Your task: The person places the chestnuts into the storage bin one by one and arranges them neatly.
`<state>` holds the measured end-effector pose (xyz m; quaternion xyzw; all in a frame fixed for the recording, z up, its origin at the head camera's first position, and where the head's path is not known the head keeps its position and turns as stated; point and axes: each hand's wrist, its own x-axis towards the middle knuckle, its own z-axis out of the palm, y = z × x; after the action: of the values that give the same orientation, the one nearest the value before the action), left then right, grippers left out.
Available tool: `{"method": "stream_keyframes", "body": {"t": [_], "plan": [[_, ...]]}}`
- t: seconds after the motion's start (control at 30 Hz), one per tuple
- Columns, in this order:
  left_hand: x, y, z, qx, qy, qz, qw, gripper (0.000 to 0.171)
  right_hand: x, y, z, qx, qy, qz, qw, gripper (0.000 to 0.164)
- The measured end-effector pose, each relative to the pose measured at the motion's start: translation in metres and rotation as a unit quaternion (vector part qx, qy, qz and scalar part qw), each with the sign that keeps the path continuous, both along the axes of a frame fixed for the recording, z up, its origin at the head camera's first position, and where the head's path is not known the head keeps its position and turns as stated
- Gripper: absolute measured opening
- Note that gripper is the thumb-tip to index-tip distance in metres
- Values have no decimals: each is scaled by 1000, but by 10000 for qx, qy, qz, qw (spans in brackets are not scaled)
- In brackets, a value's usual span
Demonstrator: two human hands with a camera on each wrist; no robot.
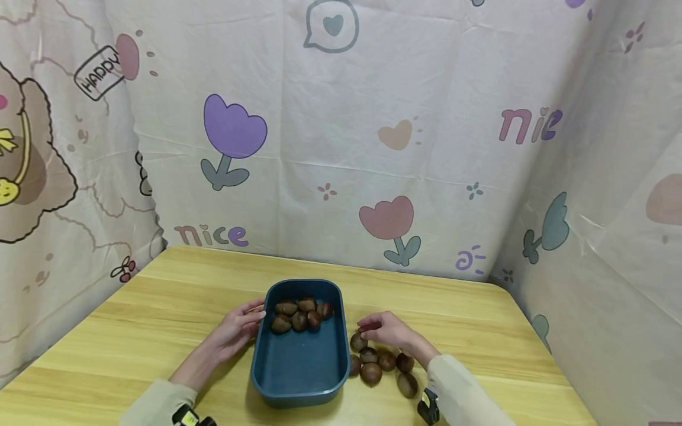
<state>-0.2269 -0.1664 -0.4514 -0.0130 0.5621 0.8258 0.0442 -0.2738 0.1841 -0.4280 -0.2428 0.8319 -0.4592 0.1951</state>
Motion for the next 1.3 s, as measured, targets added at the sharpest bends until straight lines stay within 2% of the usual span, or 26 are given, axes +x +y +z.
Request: {"method": "stream_keyframes", "body": {"t": [0.13,0.3,0.5,0.67,0.87,1.03,1.3], "plan": [[0,0,0,1,32,-26,10000,48,0,2,-4,-139,-75,135,9998,35],[0,0,1,37,6,-52,10000,48,2,0,-6,-73,-30,99,9999,39],[1,-1,0,12,20,-84,10000,49,6,-6,-7,42,214,-81,9997,43],[0,-2,1,22,-17,-57,10000,49,12,-12,-9,254,690,-423,9964,48],[1,-1,2,31,-4,-51,10000,49,17,-15,-10,578,1070,-630,9906,42],[1,-2,1,50,78,-107,9999,50,17,-15,-9,706,1178,-750,9877,37],[2,-1,1,29,17,-65,10000,48,18,-16,-8,880,1329,-923,9829,32]]}}
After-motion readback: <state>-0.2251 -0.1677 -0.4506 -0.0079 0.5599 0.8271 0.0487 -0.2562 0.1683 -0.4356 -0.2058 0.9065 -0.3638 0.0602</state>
